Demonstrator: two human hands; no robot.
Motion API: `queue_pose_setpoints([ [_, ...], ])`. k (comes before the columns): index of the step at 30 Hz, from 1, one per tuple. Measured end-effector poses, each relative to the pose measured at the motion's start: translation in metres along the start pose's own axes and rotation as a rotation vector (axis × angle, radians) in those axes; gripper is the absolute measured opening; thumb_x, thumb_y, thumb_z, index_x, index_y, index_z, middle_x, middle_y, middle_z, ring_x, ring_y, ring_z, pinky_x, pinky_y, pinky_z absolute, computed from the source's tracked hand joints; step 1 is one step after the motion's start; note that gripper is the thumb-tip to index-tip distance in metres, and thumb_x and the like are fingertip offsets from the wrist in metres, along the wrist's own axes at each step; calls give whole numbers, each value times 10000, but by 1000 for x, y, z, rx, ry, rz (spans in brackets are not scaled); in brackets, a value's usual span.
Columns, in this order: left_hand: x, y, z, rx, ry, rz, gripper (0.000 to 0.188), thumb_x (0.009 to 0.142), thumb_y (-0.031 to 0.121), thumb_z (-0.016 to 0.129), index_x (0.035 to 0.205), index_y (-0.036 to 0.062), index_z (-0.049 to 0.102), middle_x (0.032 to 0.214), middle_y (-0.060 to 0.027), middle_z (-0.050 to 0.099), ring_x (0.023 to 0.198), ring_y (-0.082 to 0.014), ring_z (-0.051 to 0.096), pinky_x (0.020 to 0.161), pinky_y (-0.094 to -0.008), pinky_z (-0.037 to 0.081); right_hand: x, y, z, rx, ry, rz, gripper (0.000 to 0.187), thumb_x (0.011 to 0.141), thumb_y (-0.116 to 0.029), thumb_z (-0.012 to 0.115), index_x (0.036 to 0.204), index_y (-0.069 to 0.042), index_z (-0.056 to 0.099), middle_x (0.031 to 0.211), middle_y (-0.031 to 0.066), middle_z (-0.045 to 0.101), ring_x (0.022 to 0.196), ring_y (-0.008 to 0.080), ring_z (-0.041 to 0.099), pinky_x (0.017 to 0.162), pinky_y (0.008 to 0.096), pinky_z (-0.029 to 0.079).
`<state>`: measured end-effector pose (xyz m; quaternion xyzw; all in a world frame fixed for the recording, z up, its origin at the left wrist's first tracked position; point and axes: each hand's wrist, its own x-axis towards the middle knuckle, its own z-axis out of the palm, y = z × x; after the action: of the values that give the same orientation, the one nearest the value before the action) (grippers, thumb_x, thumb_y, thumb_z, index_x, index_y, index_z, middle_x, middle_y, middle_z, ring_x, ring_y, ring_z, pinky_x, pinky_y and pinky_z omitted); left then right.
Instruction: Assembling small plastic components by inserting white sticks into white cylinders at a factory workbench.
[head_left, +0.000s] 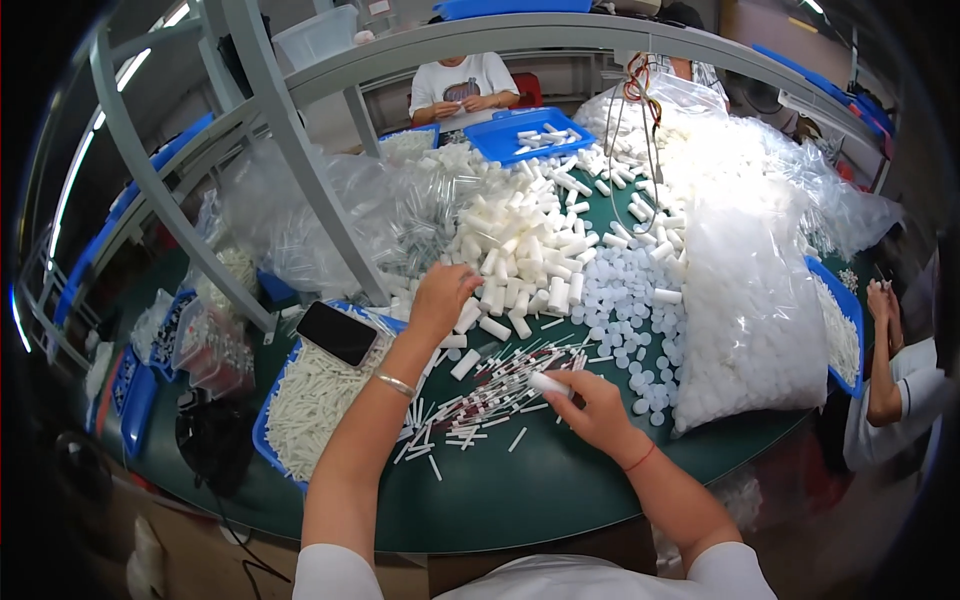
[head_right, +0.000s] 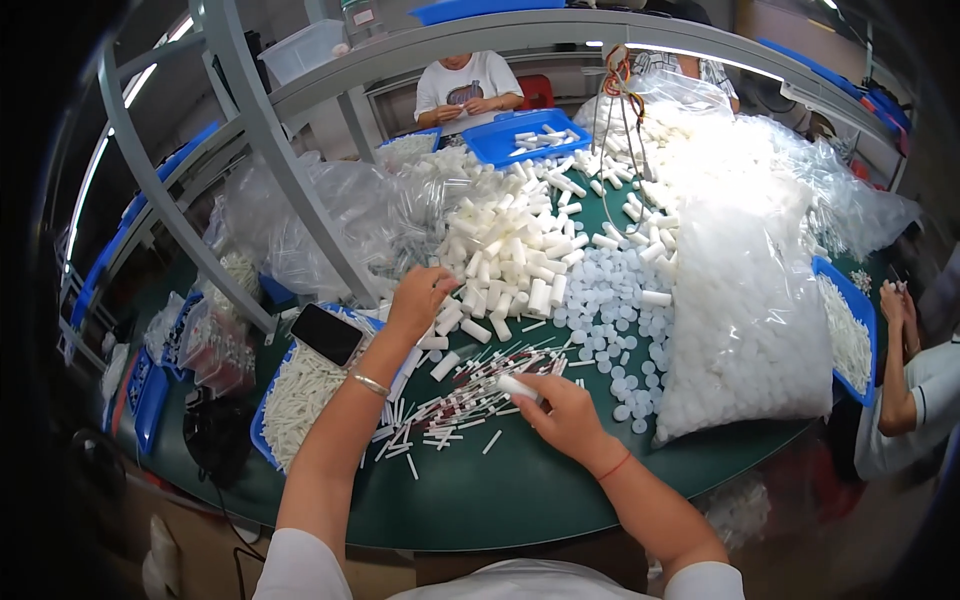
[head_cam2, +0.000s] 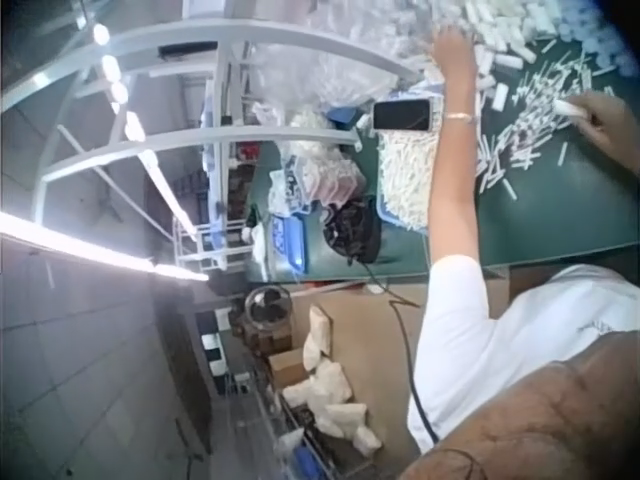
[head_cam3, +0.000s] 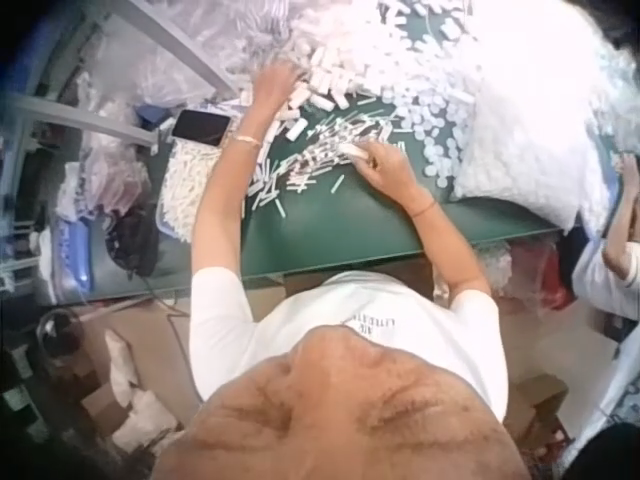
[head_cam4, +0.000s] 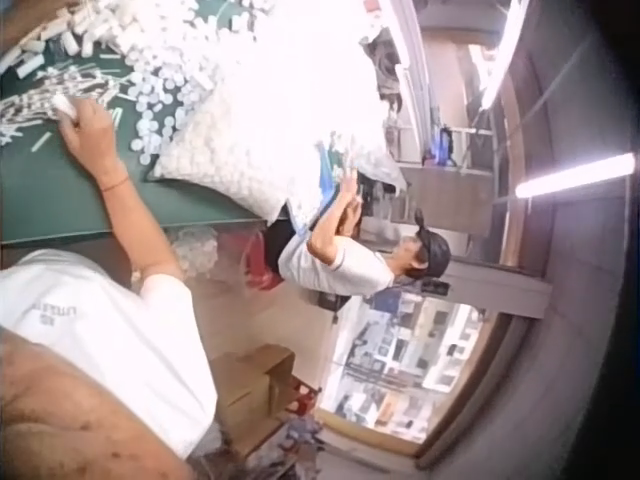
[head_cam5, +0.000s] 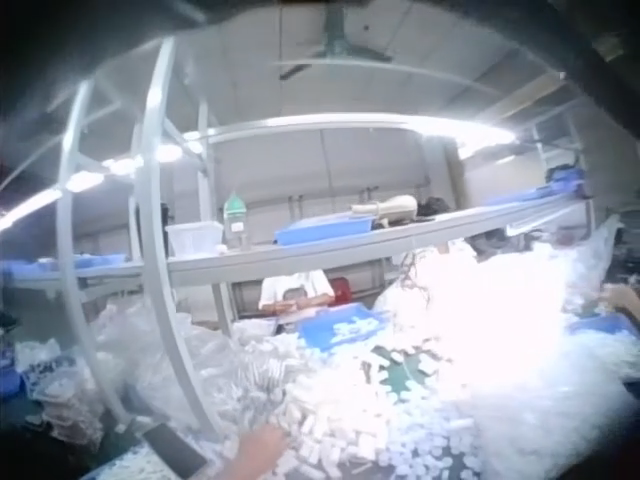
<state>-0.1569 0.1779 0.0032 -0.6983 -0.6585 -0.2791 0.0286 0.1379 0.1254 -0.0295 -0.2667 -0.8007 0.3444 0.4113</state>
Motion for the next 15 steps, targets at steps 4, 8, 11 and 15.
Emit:
queue_pose_setpoints([
  [4, -42, 53, 0, -730, 11, -51, 236, 978, 235, 516, 1013, 18, 603, 836, -76, 619, 776, -177, 606, 700, -273, 464, 2, 2, -7, 148, 83, 123, 257, 879, -170, 675, 1089, -22, 670, 831, 27, 660, 635, 56, 523, 576, 212, 433],
  [8, -97, 98, 5, -959, -207, -202, 281, 986, 281, 521, 1055, 21, 604, 763, -20, 559, 682, -85, 527, 649, -225, 443, 2, 4, -5, 430, 106, 227, 272, 895, -175, 665, 1115, -16, 667, 865, -4, 659, 714, 33, 515, 618, 194, 419],
  [11, -126, 113, 10, -977, -215, -251, 328, 997, 325, 494, 1087, 29, 600, 769, 3, 565, 688, -65, 506, 618, -204, 416, 1, -8, -5, 313, 8, 126, 271, 887, -131, 669, 1133, -18, 657, 934, 12, 661, 758, 41, 532, 658, 187, 423],
  [15, -143, 114, 12, -990, -170, -271, 327, 989, 320, 512, 1082, 23, 614, 783, 5, 571, 710, -64, 498, 652, -203, 409, -1, -12, -4, 226, -86, 64, 267, 833, -122, 717, 1086, -40, 688, 856, 38, 674, 707, 73, 557, 631, 218, 450],
])
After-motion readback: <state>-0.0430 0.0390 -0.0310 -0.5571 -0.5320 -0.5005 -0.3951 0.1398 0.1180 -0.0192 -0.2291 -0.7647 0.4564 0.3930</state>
